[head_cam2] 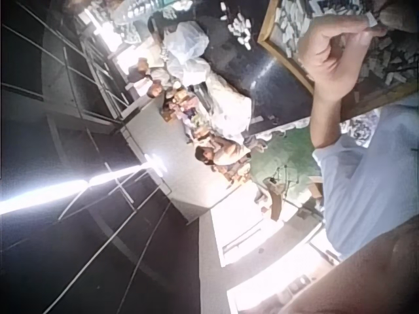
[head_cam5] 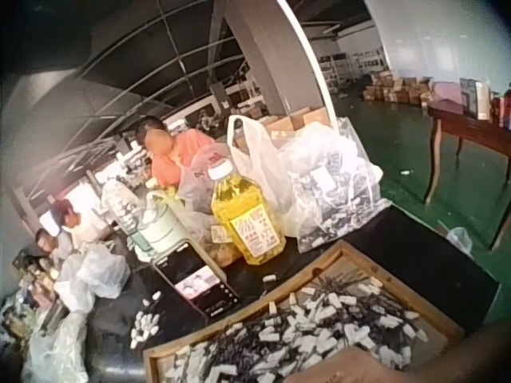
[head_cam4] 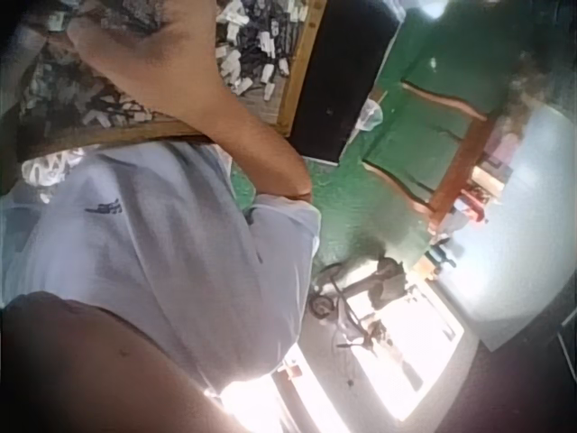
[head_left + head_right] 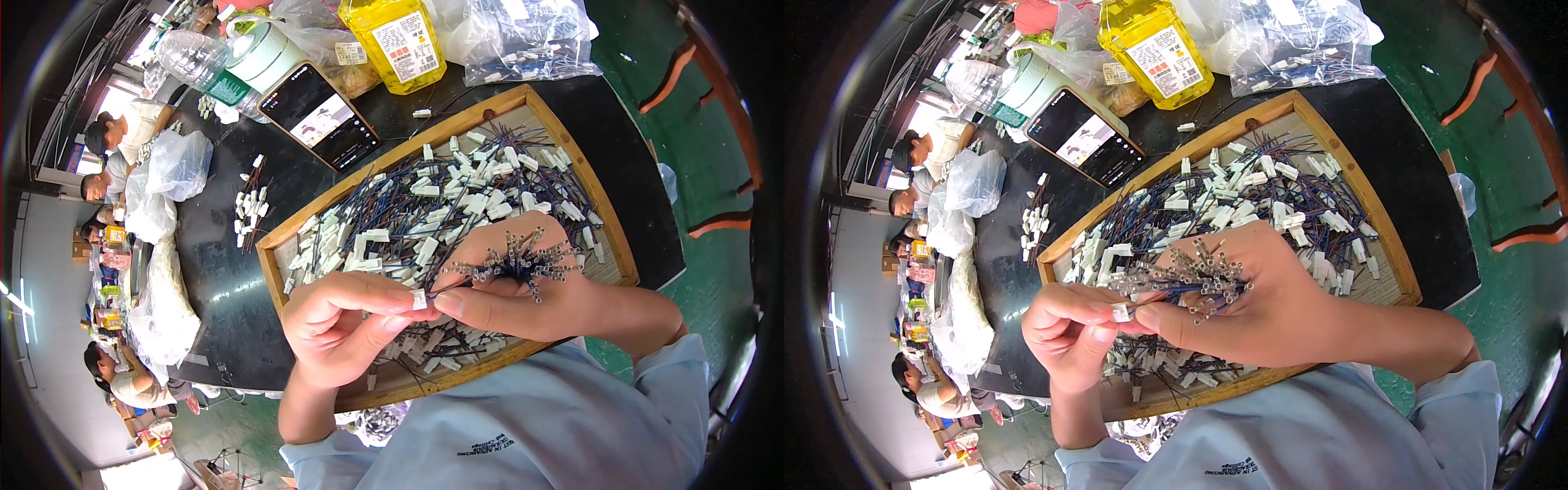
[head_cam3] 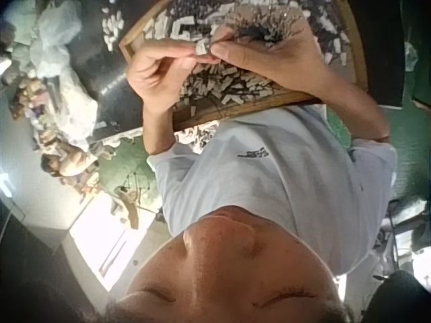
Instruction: The person assembles or sorts electrical wire connectors and electrical terminals by hand on a factory production line.
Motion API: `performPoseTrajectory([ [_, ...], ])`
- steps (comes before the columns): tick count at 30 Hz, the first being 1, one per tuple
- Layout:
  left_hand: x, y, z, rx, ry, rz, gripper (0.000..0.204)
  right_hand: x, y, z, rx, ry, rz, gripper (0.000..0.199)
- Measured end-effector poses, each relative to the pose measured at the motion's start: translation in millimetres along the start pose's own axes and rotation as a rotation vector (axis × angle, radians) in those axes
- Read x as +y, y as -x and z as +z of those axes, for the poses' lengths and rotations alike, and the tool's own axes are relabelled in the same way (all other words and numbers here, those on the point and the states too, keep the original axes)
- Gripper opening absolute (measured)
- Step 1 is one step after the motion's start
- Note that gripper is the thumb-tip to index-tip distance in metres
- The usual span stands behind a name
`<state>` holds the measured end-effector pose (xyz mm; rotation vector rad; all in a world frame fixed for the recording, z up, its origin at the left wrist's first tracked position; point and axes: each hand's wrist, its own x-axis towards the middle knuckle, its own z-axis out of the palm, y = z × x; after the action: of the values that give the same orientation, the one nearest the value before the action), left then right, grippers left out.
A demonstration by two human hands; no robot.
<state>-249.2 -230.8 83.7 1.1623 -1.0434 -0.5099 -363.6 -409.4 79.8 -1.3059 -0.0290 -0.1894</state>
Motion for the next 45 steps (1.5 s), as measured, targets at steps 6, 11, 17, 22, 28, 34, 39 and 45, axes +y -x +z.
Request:
performPoseTrajectory([
  [6,9.8,-8.8,-3.5,-0.064,-0.712,0.260,0.024,2.1,-3.9,3.4,-0.030,0.188,-0.028,0.011],
  [11,15.4,-11.8,-13.5,0.116,-0.915,0.427,0.015,3.8,-3.1,8.6,0.325,0.033,0.105,0.012],
  [17,22.8,-9.9,-32.8,-0.036,-1.196,0.303,0.016,9.3,-5.6,15.7,0.386,0.196,-0.070,0.007],
  [22,14.3,-14.6,-104.0,0.229,-1.171,0.208,0.030,8.3,-9.5,17.4,0.434,0.146,-0.048,0.009],
  [28,-35.3,48.8,-282.0,0.227,-1.671,-0.023,0.030,13.2,-2.0,12.8,0.278,-0.205,0.034,0.019],
  [34,-65.7,36.9,-262.2,0.309,-1.667,-0.197,0.028,17.5,-3.1,8.1,0.245,-0.234,0.078,0.023],
  [39,-61.9,35.1,-259.5,0.265,-1.733,-0.237,0.022,18.8,-2.9,8.2,0.200,-0.232,0.091,0.022],
  [45,-65.7,46.0,-269.9,0.360,-1.827,-0.280,0.032,18.6,-2.6,8.8,0.197,-0.147,0.096,0.022],
])
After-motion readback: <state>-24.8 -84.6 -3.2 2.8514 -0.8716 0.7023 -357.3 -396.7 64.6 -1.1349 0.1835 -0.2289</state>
